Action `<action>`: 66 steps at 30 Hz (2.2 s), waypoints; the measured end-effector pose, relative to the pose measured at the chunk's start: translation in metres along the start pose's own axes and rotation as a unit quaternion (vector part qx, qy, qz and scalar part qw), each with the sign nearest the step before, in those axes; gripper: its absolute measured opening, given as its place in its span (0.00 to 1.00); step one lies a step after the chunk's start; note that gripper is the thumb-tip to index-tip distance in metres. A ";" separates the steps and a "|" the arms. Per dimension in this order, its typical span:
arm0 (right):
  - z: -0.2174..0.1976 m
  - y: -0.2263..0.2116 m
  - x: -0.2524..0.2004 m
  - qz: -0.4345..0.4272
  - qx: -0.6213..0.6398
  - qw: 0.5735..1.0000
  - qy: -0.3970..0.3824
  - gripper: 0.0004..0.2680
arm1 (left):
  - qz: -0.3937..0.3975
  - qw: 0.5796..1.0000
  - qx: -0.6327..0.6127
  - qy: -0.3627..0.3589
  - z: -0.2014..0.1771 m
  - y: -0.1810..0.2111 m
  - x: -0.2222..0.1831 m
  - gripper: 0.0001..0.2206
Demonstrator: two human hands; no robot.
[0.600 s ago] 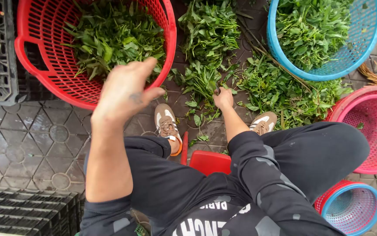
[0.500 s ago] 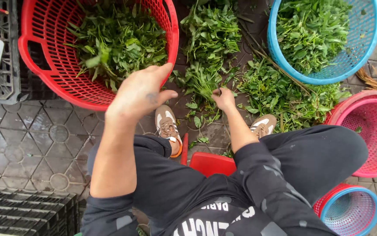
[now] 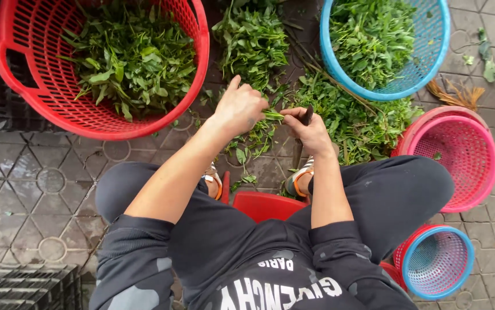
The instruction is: Sorting and cleaning leafy green vegetables into different plastic baskets
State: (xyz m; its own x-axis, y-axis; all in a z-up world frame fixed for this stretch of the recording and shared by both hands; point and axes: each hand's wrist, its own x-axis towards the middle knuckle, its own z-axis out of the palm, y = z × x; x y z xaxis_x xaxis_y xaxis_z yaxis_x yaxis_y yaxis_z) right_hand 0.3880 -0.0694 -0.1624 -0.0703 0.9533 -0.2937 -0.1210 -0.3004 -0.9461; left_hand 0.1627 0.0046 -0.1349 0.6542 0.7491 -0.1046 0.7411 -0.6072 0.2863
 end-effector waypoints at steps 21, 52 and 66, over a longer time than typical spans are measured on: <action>-0.017 0.016 0.006 0.085 0.230 0.903 0.354 0.39 | -0.080 0.962 -0.259 -0.017 0.023 0.032 0.012 0.07; 0.019 -0.044 -0.002 -0.038 0.072 0.997 -0.008 0.08 | -0.023 0.974 -0.225 -0.006 -0.045 0.034 -0.014 0.19; 0.041 0.042 0.026 0.094 0.068 0.993 -0.012 0.14 | -0.189 0.586 -0.725 0.310 -0.098 -0.010 -0.034 0.05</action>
State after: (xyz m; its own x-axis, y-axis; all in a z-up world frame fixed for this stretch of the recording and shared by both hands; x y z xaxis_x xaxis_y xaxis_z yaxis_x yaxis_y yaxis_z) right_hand 0.3407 -0.0586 -0.2041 -0.1285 0.8796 -0.4581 -0.2362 -0.4758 -0.8473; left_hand 0.1183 0.0110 -0.0407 -0.0280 0.9826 -0.1835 -0.3844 0.1589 0.9094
